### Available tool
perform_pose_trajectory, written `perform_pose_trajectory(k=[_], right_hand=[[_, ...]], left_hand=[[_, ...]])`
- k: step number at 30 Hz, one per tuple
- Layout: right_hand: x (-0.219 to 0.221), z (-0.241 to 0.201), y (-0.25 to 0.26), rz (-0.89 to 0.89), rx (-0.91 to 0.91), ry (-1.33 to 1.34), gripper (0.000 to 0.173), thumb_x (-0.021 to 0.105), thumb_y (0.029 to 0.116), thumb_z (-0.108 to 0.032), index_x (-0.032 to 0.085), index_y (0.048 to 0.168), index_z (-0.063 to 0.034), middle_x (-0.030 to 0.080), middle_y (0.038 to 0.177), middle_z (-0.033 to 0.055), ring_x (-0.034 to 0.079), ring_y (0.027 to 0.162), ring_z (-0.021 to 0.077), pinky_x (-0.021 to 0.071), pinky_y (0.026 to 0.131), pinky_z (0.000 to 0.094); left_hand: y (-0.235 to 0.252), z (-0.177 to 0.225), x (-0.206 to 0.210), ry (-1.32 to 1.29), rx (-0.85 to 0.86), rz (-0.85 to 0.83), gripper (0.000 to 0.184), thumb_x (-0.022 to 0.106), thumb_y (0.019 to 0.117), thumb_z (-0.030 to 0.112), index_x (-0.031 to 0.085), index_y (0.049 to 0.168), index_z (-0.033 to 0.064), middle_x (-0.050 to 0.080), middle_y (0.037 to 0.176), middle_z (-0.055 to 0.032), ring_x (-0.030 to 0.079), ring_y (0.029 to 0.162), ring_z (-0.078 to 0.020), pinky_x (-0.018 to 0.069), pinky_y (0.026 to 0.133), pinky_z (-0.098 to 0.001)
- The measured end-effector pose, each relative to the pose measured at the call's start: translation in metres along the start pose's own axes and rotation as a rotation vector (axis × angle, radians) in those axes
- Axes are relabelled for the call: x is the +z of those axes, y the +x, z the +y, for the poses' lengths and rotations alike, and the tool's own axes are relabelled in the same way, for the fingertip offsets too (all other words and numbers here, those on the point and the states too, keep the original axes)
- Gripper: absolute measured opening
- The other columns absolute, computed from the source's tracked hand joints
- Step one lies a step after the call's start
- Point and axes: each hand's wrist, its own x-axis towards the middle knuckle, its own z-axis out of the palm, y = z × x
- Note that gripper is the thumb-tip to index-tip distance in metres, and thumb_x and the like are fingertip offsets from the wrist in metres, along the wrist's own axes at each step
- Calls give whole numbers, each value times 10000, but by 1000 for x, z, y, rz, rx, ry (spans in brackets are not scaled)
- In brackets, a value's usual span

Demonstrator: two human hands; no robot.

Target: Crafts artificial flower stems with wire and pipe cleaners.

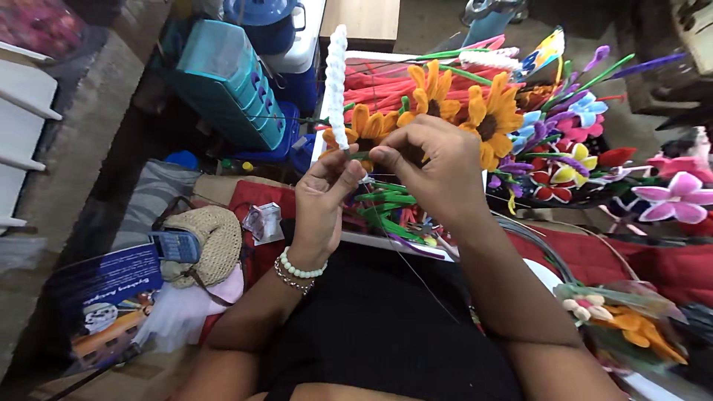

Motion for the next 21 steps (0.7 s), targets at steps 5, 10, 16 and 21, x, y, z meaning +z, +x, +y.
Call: perform_pose_trajectory(k=[5,10,16,21], right_hand=[[-8,-9,13,54,-49,-43,227,670,998,-282,750,965,-71,671,855,35,609,743,138,450,819,461],[-17,-17,23,121,-98,-95,204,683,988,-263,754,956,-74,687,861,36,620,751,142,450,826,456],[-16,-14,25,247,-106,-56,206,677,996,-270,752,959,-81,678,857,12,605,752,113,457,831,416],[-20,-20,26,357,-115,-16,193,690,987,-264,753,951,-85,660,840,0,581,745,86,453,821,378]], left_hand=[[11,10,10,-15,80,6,228,641,978,7,625,1177,118,720,988,23,703,858,-64,597,803,-235],[20,20,17,55,261,-83,277,634,974,-5,576,1221,105,701,974,18,707,876,-89,607,832,-274],[38,46,16,345,494,-237,347,649,946,-46,530,1254,60,680,949,7,701,831,-90,619,783,-268],[48,67,26,443,555,-338,389,628,951,-45,508,1309,51,651,944,-10,676,793,-77,603,729,-225]])
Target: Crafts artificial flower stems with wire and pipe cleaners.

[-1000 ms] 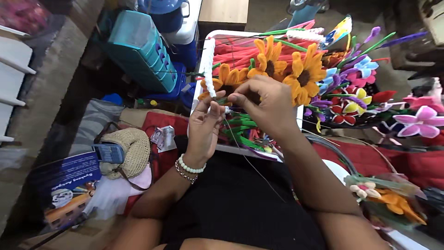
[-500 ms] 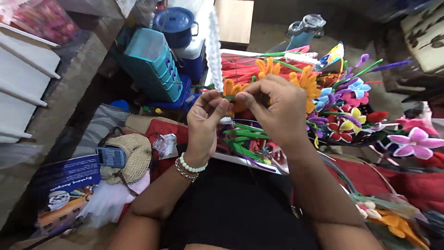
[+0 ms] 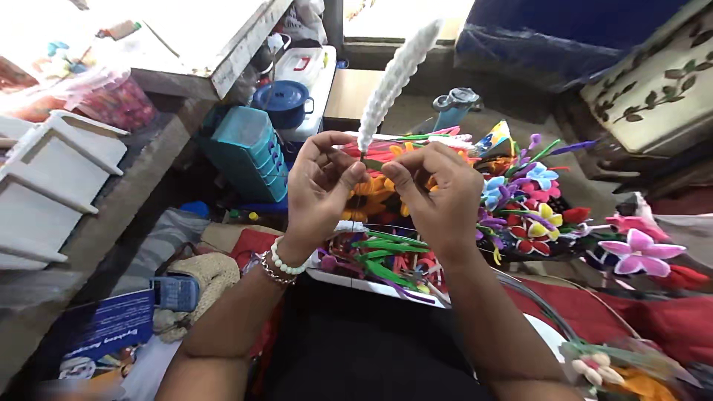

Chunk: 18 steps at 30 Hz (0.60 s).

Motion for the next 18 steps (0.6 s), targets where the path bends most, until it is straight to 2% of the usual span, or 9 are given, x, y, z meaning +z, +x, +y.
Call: perform_pose_trajectory(k=[3,5,7,9,11,13,15,17,18], right_hand=[[-4,-2,-1,-42,18,21,195,675,995,-269,745,978,-87,670,859,-6,591,751,86,455,812,391],[-7,1,-6,-160,58,40,183,657,997,-258,731,997,-90,688,891,-5,623,779,97,488,799,395],[-8,7,-12,-308,104,96,196,645,1000,-246,730,980,-70,696,936,29,655,852,126,535,800,370],[-11,13,-19,-433,171,185,199,632,1009,-245,730,991,-73,695,985,33,661,925,108,556,832,322],[-12,17,-28,-507,242,273,191,636,1006,-249,733,1013,-85,696,986,10,661,900,55,567,803,258],[-10,20,-42,-508,303,357,190,662,995,-252,725,1039,-79,694,944,-6,650,848,21,557,774,223],[-6,24,-61,-452,313,473,245,680,982,-265,695,1129,-70,711,1029,-23,671,957,9,576,876,235],[-3,25,-77,-354,320,636,324,700,973,-257,653,1222,-56,702,1161,-12,660,1099,60,564,985,290],[-3,24,-82,-306,345,717,335,703,974,-254,643,1245,-68,699,1195,-16,655,1129,76,558,999,297]], left_hand=[[6,5,-5,0,-7,-82,402,616,955,-40,494,1328,49,632,958,-8,670,800,-77,605,739,-231],[7,6,-8,24,-21,-131,406,626,947,-40,485,1319,44,633,943,-7,673,784,-78,612,729,-233],[5,7,-11,76,-40,-184,415,631,933,-35,479,1312,39,654,923,-5,670,771,-72,597,721,-224],[3,9,-13,144,-68,-252,425,657,924,-15,475,1306,25,667,902,-18,674,757,-81,598,712,-226],[3,13,-15,208,-103,-337,419,690,911,15,497,1284,18,683,877,-22,683,736,-86,603,684,-229],[1,17,-14,256,-128,-406,405,711,899,27,522,1257,23,691,858,-15,682,712,-84,600,649,-220],[-3,20,-11,288,-139,-455,391,726,886,15,535,1227,24,700,860,-15,690,714,-80,604,634,-216],[-9,20,-7,296,-156,-490,355,736,879,21,553,1183,31,706,866,-12,695,718,-70,605,633,-209],[-12,18,-5,293,-159,-505,334,738,881,27,555,1160,32,708,879,-14,698,729,-70,609,646,-214]])
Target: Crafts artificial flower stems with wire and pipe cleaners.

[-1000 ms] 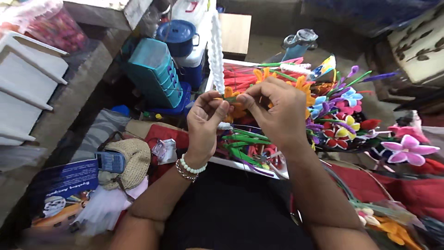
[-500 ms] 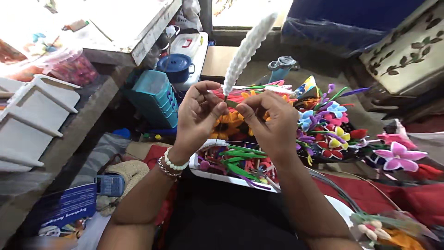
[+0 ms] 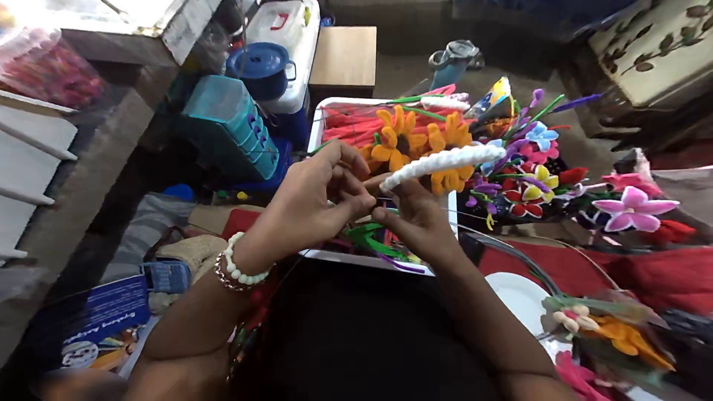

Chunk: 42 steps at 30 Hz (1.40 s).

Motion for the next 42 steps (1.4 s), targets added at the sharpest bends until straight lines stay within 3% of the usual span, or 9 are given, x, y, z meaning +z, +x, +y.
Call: perform_pose_trajectory(k=[3,8,12,16,23,30,42], right_hand=[[3,1,-11,80,52,260,255,745,943,-219,690,1185,-161,716,1147,-57,680,1045,62,579,937,265],[2,8,-17,158,59,306,99,776,905,-126,743,999,-129,710,986,-29,687,898,67,606,799,250],[-3,8,-22,236,114,195,126,757,920,-113,716,1037,-132,725,993,-40,699,911,61,607,839,257],[-3,10,-23,250,139,171,123,768,913,-127,720,1026,-135,734,998,-48,704,901,51,611,818,247],[-6,15,-23,152,-18,176,126,792,892,-132,748,1011,-134,742,996,-42,709,950,74,610,846,261],[-7,23,-21,24,-111,330,105,751,936,-146,739,1040,-144,725,1001,-41,700,949,81,606,863,278],[-5,18,-19,70,-98,298,154,761,931,-185,737,1083,-201,722,970,-81,696,943,69,581,962,343]], left_hand=[[-4,-5,12,-25,-16,-14,288,748,874,35,553,1086,35,695,878,-18,699,735,-68,619,655,-222],[-14,-16,37,-175,-130,51,241,703,917,-3,543,1089,53,679,895,-26,687,746,-81,609,653,-215],[-37,-27,61,-58,-99,149,231,677,983,126,604,1172,15,709,987,-20,708,837,-66,625,751,-245],[-56,-39,79,237,66,305,187,627,1026,150,694,1027,-25,724,899,-59,685,822,-48,581,796,-208],[-62,-36,76,246,67,346,223,530,1072,151,656,1021,-27,669,833,-47,628,741,-29,549,713,-166],[-60,-30,75,-64,-14,294,188,545,1062,147,645,984,8,640,770,30,571,663,31,490,602,-116],[-59,-35,84,-709,-200,136,150,486,1087,154,624,1036,123,600,810,134,548,699,49,479,649,-146]])
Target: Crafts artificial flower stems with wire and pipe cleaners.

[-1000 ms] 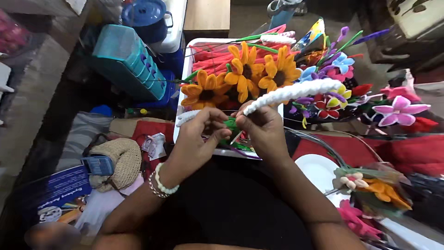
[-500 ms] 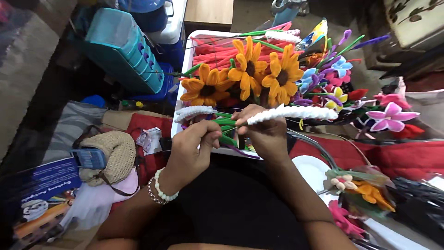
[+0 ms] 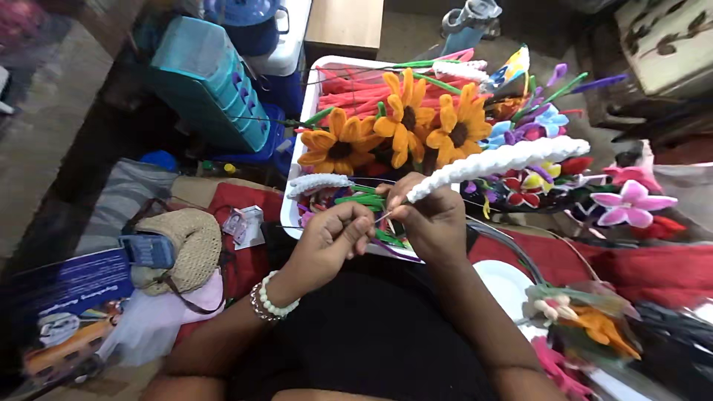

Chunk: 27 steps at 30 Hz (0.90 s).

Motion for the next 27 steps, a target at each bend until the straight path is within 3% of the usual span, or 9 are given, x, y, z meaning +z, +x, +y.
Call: perform_pose_trajectory(k=[6,16,19,21,22,27], right_hand=[[2,3,4,-32,10,19,129,741,951,-249,747,1079,-237,726,973,-110,694,949,54,545,1035,358],[6,3,4,-79,13,2,156,748,940,-284,751,1095,-293,723,958,-156,690,934,16,527,1060,320],[9,0,3,-44,10,-100,172,747,942,-287,751,1112,-314,738,983,-175,697,932,-5,548,1021,266],[15,-5,0,61,57,-188,151,772,916,-270,764,1060,-313,757,975,-168,709,870,-14,595,861,193],[18,-7,0,102,75,-232,130,778,907,-255,760,1026,-303,760,965,-168,709,841,-19,600,794,174],[22,-16,-1,105,62,-342,141,773,910,-209,737,1029,-275,747,979,-195,708,854,-32,608,765,169]], left_hand=[[1,4,-3,-143,-45,-74,152,466,1088,128,607,1038,100,601,825,124,550,687,44,479,635,-151],[-3,7,-7,-262,-102,-149,189,418,1096,137,590,1016,133,581,822,119,510,658,49,441,601,-135],[-5,11,-7,173,95,-81,202,446,1089,97,600,1036,-22,609,784,-6,541,621,1,462,580,-150],[-6,13,-5,541,245,-10,180,546,1044,70,628,1063,-89,665,818,-122,632,668,-97,547,640,-217],[-6,12,-4,637,288,19,164,586,1020,58,636,1070,-90,679,840,-139,656,702,-123,566,676,-235],[-3,10,-1,692,363,59,184,515,1047,24,656,1026,-93,702,817,-145,687,682,-134,588,677,-249]])
